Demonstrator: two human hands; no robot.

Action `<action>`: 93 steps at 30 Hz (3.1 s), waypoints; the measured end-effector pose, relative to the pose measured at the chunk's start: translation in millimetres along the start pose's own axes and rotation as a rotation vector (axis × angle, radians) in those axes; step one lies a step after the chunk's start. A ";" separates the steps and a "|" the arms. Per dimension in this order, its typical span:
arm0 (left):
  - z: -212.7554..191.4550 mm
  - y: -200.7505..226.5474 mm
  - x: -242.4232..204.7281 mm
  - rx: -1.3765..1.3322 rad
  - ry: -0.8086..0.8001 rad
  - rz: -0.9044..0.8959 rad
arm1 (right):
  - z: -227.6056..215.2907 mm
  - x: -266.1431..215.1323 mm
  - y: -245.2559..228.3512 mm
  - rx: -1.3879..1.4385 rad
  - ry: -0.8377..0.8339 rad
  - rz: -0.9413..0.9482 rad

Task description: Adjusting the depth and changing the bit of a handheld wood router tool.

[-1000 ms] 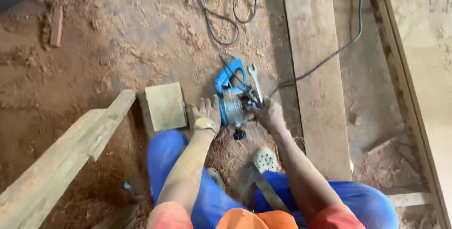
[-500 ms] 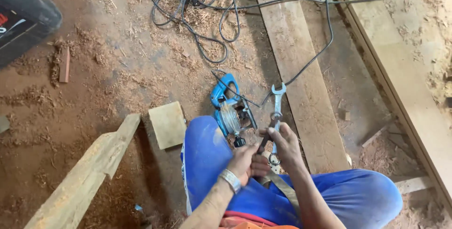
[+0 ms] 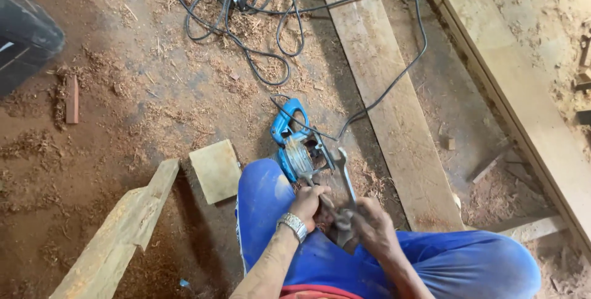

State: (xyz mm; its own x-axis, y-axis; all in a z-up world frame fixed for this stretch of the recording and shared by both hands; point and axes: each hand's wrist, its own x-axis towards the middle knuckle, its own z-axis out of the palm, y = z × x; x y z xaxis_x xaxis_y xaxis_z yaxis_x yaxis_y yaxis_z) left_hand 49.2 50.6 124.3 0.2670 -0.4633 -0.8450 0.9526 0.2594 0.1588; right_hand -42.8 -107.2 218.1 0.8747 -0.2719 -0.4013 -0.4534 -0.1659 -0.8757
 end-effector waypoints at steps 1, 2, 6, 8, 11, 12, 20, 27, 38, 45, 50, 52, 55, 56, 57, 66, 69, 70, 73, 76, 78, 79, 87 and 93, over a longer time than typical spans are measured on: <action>-3.3 0.7 -0.4 0.101 0.001 -0.007 | -4.4 -2.8 7.8 -0.127 0.029 -0.146; -2.3 5.4 -7.2 0.104 0.001 -0.015 | -8.4 2.8 2.1 -0.126 0.033 -0.138; -3.6 20.4 -8.7 0.374 -0.061 0.049 | -22.8 35.2 13.2 0.120 0.203 0.331; -8.3 27.2 -3.3 0.483 -0.066 0.081 | -21.9 50.9 20.3 0.189 0.243 0.326; -8.9 42.8 -5.5 0.506 -0.036 0.017 | -14.3 59.6 12.4 0.340 0.237 0.404; -6.3 49.0 -10.4 0.483 -0.024 -0.032 | -12.5 56.8 11.8 0.384 0.220 0.419; -23.8 55.6 6.3 0.742 -0.017 0.003 | -14.4 44.3 22.4 0.266 0.116 0.449; 29.0 49.7 -74.7 0.884 0.160 0.338 | -6.1 28.2 -24.9 0.233 0.053 0.484; 28.4 -24.3 -59.5 1.091 0.150 0.852 | 7.8 4.7 3.6 0.379 0.200 0.518; 16.0 -29.8 -10.4 0.942 0.080 0.576 | 4.6 16.0 19.6 0.350 0.101 0.485; -1.2 44.8 -57.5 0.459 0.100 0.312 | -35.4 57.2 7.4 0.508 0.262 0.564; -11.4 75.2 -63.4 0.683 0.069 0.298 | -46.3 85.8 -5.4 0.380 0.189 0.555; -18.7 82.3 -49.5 0.871 0.053 0.245 | -28.3 136.9 46.6 -0.014 0.144 0.381; -19.5 80.5 -46.3 0.871 0.059 0.253 | -18.2 150.9 53.1 -0.012 0.139 0.373; -20.6 79.2 -42.5 0.923 0.066 0.226 | -7.7 165.5 59.8 -0.172 0.089 0.419; -16.1 67.5 4.9 1.063 0.137 0.191 | 36.8 212.8 104.9 -0.220 0.102 0.458; -13.0 66.6 17.0 1.169 0.142 0.223 | 39.3 219.6 101.9 -0.206 0.062 0.499; -12.3 66.3 20.3 1.216 0.146 0.227 | 40.1 221.0 102.1 -0.216 0.040 0.518; -42.4 47.8 53.3 1.049 0.120 0.143 | 40.5 225.6 97.9 -0.228 0.068 0.540; -44.0 46.8 58.8 0.848 0.065 0.071 | 41.4 232.9 105.7 -0.251 0.045 0.603; -47.8 46.2 59.0 0.806 0.053 0.056 | 38.4 241.9 137.0 -0.462 -0.140 0.411; -49.4 45.5 58.5 0.766 0.040 0.044 | 36.5 245.4 152.3 -0.664 -0.321 0.205; -3.4 66.7 31.7 0.964 0.128 0.064 | 42.1 243.5 124.7 0.099 0.015 0.638; -26.8 32.8 71.0 1.159 0.166 0.186 | 40.9 236.0 116.7 0.027 0.027 0.684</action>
State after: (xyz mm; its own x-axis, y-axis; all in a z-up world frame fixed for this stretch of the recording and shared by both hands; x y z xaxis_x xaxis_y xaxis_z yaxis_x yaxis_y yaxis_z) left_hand 95.5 48.9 55.8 0.4746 -0.3614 -0.8026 0.4876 -0.6511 0.5816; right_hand 117.7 -152.0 10.2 0.3878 -0.3312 -0.8602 -0.8979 0.0752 -0.4337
